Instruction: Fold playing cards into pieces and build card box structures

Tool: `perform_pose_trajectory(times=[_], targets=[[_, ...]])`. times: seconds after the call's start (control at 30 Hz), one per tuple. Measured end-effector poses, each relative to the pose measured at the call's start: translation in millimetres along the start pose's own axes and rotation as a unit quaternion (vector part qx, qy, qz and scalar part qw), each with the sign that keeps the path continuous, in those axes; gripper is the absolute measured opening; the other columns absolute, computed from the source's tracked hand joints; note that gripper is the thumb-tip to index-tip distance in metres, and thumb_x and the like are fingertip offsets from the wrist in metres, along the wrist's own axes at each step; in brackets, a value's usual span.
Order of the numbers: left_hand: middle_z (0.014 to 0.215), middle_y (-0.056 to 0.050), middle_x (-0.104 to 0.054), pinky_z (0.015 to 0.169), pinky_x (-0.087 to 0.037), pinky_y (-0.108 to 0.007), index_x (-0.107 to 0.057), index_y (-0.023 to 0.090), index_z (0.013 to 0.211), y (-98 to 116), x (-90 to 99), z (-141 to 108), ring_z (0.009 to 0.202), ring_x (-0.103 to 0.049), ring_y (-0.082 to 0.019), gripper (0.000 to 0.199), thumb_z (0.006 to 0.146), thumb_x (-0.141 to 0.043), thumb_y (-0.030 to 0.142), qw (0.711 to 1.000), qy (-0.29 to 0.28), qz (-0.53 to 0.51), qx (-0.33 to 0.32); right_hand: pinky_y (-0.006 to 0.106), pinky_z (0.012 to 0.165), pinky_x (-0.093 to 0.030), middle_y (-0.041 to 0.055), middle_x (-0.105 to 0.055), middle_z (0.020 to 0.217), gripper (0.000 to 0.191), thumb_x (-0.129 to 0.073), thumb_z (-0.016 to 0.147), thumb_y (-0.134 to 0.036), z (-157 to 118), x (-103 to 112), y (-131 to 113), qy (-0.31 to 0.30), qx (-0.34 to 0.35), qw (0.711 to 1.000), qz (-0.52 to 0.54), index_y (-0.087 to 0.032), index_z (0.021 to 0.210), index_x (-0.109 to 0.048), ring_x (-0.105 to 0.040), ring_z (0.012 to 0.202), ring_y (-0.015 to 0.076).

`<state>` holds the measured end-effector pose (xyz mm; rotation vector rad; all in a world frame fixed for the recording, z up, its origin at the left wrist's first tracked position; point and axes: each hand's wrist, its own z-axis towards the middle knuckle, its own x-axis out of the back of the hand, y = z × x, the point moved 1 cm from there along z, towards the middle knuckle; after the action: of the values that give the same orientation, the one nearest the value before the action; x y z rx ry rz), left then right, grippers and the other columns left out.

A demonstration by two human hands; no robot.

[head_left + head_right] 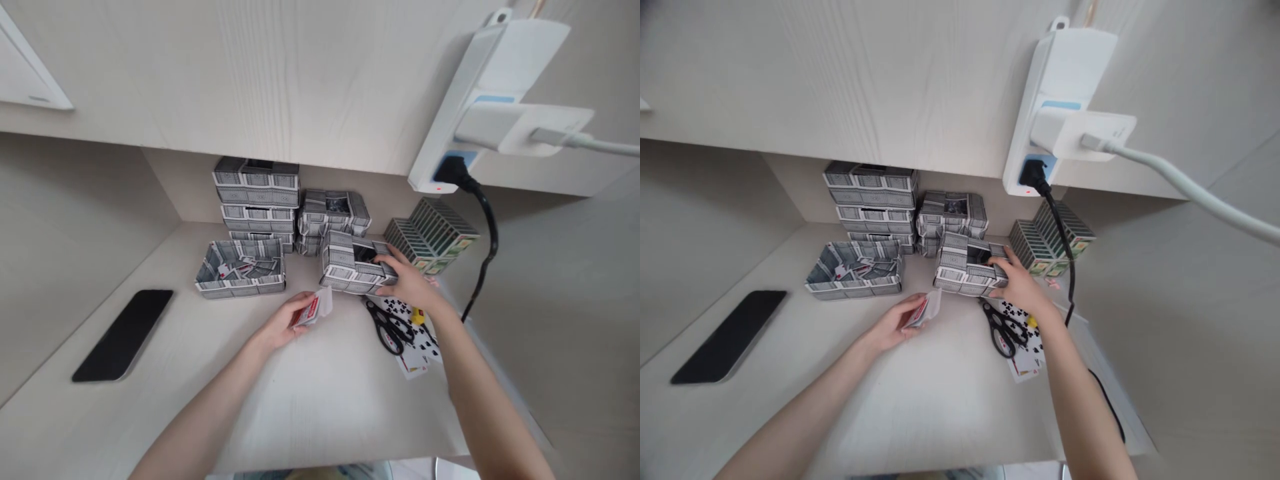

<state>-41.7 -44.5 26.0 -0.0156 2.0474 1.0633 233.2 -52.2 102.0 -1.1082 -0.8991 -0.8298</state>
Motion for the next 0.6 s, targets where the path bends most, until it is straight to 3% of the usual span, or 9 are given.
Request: perform_pose_trajectory(times=[0.23, 0.43, 0.5, 0.6], targets=[[0.065, 0.002, -0.052, 0.028, -0.016, -0.013, -0.052, 0.016, 0.083, 0.9, -3.8, -1.0, 0.046, -0.048, -0.006, 0.018, 0.07, -0.061, 0.025, 1.0, 0.011, -0.007, 0.001, 0.039, 0.097, -0.03, 0.0102, -0.025, 0.139, 0.053, -0.068, 0.063, -0.038, -6.4, 28.1, -27.0, 0.122, 0.007, 0.992, 0.017, -0.026, 0.111, -0.047, -0.027, 0.127, 0.0268], [0.064, 0.002, -0.052, 0.029, -0.016, -0.013, -0.052, 0.017, 0.083, -0.1, -1.9, -0.2, 0.046, -0.048, -0.005, 0.018, 0.07, -0.061, 0.026, 1.0, 0.012, -0.01, 0.008, 0.042, 0.097, -0.03, 0.0095, -0.034, 0.132, 0.06, -0.069, 0.06, -0.041, 34.0, 52.5, -33.3, 0.238, 0.024, 0.971, -0.005, -0.024, 0.113, -0.046, -0.027, 0.125, 0.0307], [0.065, 0.002, -0.052, 0.029, -0.016, -0.013, -0.052, 0.017, 0.085, -0.3, -0.4, 0.1, 0.047, -0.049, -0.006, 0.019, 0.071, -0.061, 0.026, 1.0, 0.01, -0.008, 0.008, 0.042, 0.097, -0.031, 0.0104, -0.038, 0.129, 0.062, -0.069, 0.061, -0.038, 57.4, 57.4, -32.9, 0.238, 0.026, 0.971, -0.018, -0.023, 0.116, -0.045, -0.034, 0.121, 0.0315], [0.067, 0.002, -0.053, 0.029, -0.016, -0.013, -0.053, 0.017, 0.086, -0.6, 1.3, 0.3, 0.047, -0.049, -0.005, 0.019, 0.071, -0.061, 0.026, 1.0, 0.006, -0.007, 0.01, 0.044, 0.095, -0.033, 0.0107, -0.044, 0.124, 0.064, -0.068, 0.06, -0.032, 94.4, 61.7, -32.8, 0.186, 0.039, 0.981, -0.037, -0.02, 0.119, -0.046, -0.04, 0.115, 0.0327]])
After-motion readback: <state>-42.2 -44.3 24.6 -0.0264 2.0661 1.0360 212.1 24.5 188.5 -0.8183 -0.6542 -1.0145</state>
